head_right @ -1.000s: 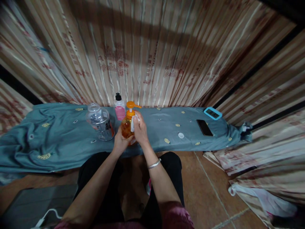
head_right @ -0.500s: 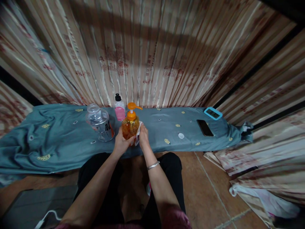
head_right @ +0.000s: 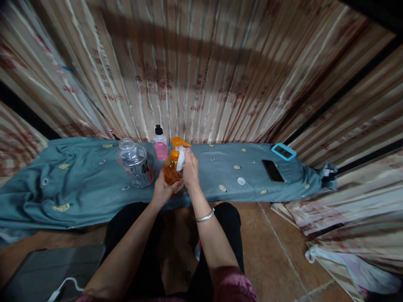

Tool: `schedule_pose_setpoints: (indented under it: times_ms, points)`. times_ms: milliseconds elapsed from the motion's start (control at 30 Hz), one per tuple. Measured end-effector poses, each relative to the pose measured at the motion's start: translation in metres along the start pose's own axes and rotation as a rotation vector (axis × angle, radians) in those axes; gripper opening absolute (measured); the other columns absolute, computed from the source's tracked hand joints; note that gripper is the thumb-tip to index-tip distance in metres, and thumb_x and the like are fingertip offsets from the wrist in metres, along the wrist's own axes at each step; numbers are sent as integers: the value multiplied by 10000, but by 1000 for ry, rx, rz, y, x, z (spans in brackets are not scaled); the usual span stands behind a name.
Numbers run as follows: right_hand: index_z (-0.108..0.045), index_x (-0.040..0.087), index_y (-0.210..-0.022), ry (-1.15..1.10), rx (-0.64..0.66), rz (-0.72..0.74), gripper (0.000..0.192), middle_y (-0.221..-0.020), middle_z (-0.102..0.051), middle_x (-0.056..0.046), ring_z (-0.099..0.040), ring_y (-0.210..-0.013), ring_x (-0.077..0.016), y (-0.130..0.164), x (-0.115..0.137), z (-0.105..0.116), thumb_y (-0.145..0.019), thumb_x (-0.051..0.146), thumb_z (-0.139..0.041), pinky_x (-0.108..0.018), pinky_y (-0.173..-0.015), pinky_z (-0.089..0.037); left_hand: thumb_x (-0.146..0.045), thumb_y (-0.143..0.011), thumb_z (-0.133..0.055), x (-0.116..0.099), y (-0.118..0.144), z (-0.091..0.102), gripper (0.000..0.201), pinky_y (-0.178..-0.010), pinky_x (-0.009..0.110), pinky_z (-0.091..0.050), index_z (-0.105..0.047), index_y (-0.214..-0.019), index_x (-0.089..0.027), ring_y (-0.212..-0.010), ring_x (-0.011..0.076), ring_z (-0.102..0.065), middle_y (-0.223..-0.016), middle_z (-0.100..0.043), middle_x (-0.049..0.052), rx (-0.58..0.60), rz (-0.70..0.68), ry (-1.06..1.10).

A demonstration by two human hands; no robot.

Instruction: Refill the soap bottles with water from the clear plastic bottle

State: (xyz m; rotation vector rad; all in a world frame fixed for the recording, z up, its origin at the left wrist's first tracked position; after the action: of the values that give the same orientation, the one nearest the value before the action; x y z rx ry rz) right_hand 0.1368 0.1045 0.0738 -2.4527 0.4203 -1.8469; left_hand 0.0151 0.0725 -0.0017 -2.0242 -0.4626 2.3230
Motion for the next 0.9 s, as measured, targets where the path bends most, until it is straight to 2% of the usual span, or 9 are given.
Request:
schedule_pose_setpoints:
  times_ms: [133, 233, 400, 533, 667, 900]
  points:
    - [-639, 182, -1219, -10, 21, 41, 361, -1239, -670, -77, -667, -1092, -221, 19, -7, 0, -973, 446, -631, -459, -960, -548, -205, -631, -845, 6, -2, 0, 791, -1054, 473, -555, -489, -1337, -174, -1155, 300, -706, -1262, -713, 129, -14, 5, 8]
    - [-650, 176, -1183, -37, -21, 34, 341, -1190, -684, -68, -680, -1036, -206, 19, -8, 10, -968, 441, -640, -434, -920, -564, -213, -636, -841, 3, -2, 1, 794, -1081, 468, -535, -488, -1346, -174, -1191, 298, -689, -1279, -706, 126, -13, -11, -1]
    - [-643, 172, -1157, -113, -101, 38, 372, -1123, -689, -61, -685, -952, -182, 6, 15, 23, -987, 498, -589, -392, -849, -578, -232, -666, -833, -4, 1, 2, 748, -1062, 464, -544, -505, -1335, -171, -1180, 294, -695, -1253, -717, 119, 6, 3, -25]
    - [-659, 170, -1092, -99, -90, 53, 358, -1025, -702, -39, -679, -860, -156, 6, 28, 13, -989, 504, -580, -352, -790, -574, -258, -668, -845, -6, 0, 3, 732, -1027, 440, -568, -519, -1319, -185, -1155, 284, -707, -1225, -728, 105, -14, -9, -45]
    - [-665, 162, -1066, -65, -69, 53, 318, -959, -700, -19, -670, -798, -143, 10, 21, 4, -975, 464, -623, -337, -759, -571, -270, -674, -845, -5, 0, 3, 728, -1025, 441, -571, -515, -1316, -178, -1145, 287, -712, -1217, -730, 113, -17, -15, -37]
    - [-638, 171, -1166, -52, -109, 67, 409, -1106, -688, -59, -682, -938, -181, 8, 9, 10, -991, 532, -561, -396, -850, -570, -249, -681, -836, 1, 0, -1, 742, -1038, 466, -564, -496, -1337, -170, -1154, 292, -709, -1247, -718, 132, 5, -16, -17]
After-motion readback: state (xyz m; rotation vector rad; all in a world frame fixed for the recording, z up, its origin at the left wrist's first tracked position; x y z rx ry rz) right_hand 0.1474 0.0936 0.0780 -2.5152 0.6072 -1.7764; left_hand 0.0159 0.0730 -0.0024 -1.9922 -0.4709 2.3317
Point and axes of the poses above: each hand's wrist, its own y-axis away from the middle knuckle, its own z-axis out of the back of the hand, x = y × z, the point moved 6 cm from there along -y, towards the middle knuckle
